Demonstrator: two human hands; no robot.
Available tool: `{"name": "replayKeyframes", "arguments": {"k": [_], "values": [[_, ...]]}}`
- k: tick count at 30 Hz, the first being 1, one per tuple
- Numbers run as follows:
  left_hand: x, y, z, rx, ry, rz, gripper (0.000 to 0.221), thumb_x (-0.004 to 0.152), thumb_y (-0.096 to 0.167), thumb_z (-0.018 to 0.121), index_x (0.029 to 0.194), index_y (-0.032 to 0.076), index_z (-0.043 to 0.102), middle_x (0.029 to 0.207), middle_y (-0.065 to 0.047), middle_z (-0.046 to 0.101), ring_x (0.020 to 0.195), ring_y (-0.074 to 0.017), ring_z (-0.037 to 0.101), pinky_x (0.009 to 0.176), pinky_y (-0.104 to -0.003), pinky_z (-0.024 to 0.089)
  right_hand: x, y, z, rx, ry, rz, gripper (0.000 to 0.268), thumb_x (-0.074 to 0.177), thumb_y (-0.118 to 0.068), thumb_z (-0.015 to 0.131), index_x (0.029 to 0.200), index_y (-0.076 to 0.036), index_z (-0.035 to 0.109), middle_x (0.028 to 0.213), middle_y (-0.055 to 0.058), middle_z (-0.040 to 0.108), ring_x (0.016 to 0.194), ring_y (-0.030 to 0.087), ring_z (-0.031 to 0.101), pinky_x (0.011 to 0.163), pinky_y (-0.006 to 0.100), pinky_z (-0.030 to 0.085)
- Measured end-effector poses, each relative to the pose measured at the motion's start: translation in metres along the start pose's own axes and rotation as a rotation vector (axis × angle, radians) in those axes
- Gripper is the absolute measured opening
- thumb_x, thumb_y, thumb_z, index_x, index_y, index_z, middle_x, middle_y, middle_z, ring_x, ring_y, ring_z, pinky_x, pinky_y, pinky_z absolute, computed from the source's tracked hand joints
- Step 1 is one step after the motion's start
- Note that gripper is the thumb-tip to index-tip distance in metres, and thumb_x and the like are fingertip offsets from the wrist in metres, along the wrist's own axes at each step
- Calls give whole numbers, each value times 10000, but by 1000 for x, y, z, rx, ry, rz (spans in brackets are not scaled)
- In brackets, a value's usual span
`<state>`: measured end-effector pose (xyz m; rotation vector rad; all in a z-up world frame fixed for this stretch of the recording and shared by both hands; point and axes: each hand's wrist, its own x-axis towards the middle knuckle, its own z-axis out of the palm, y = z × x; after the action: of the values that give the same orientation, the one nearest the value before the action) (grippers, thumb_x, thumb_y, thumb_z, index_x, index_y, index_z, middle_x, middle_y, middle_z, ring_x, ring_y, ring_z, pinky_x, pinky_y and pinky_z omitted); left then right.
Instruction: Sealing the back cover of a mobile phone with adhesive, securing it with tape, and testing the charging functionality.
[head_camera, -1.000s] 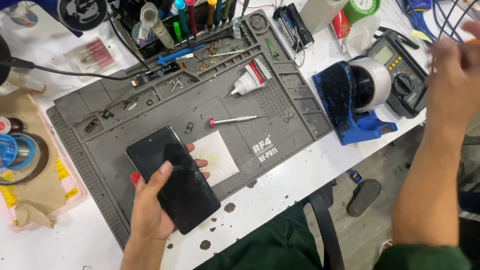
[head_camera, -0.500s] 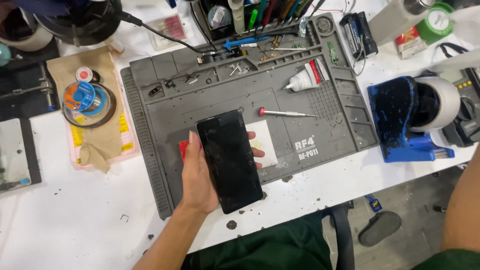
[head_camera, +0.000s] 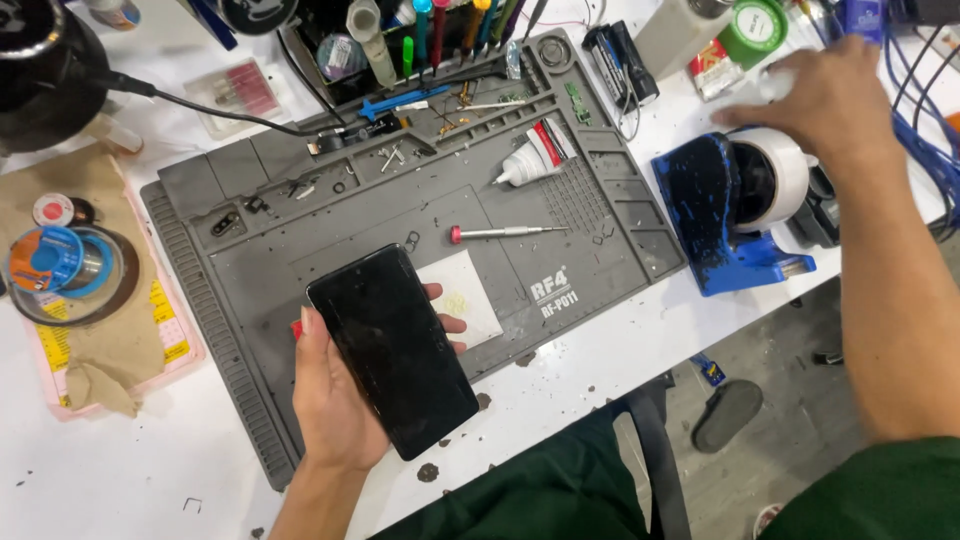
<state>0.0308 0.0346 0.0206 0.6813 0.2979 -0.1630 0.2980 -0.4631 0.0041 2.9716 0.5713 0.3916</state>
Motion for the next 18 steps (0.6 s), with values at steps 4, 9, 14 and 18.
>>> {"name": "replayKeyframes", "arguments": {"k": [4, 9, 14, 18], "values": [[-1, -5, -3, -2, -48, -9, 792, 945, 583, 455, 1414, -52, 520, 1230, -294, 647, 956, -425, 698, 772, -566, 618, 5, -19, -15, 144, -201, 498, 427, 1071, -429, 850, 1160, -13, 817, 1016, 235, 776, 882, 424, 714, 760, 536, 569], [-2, -1, -3, 11, -22, -9, 788, 951, 570, 426, 1398, -70, 530, 1234, -289, 650, 946, -427, 693, 780, -577, 604, 14, -15, -45, 441, 30, 403, 674, 1255, 53, 796, 958, -96, 209, 864, 19, 189, 823, 208, 194, 714, 431, 206], [1, -1, -6, 5, 7, -27, 794, 928, 563, 453, 1393, -74, 540, 1244, -293, 651, 950, -433, 686, 798, -583, 588, 1, -11, -51, 635, 85, 410, 482, 1203, -50, 732, 1038, -116, 284, 980, 18, 273, 949, 202, 275, 817, 411, 268], [3, -3, -6, -6, -24, -17, 789, 948, 562, 452, 1418, -68, 516, 1255, -279, 643, 973, -429, 680, 828, -593, 584, -16, -5, -64, 839, 174, 433, 293, 1143, -167, 659, 1128, -139, 368, 1110, 17, 368, 1089, 194, 367, 934, 387, 340]]}}
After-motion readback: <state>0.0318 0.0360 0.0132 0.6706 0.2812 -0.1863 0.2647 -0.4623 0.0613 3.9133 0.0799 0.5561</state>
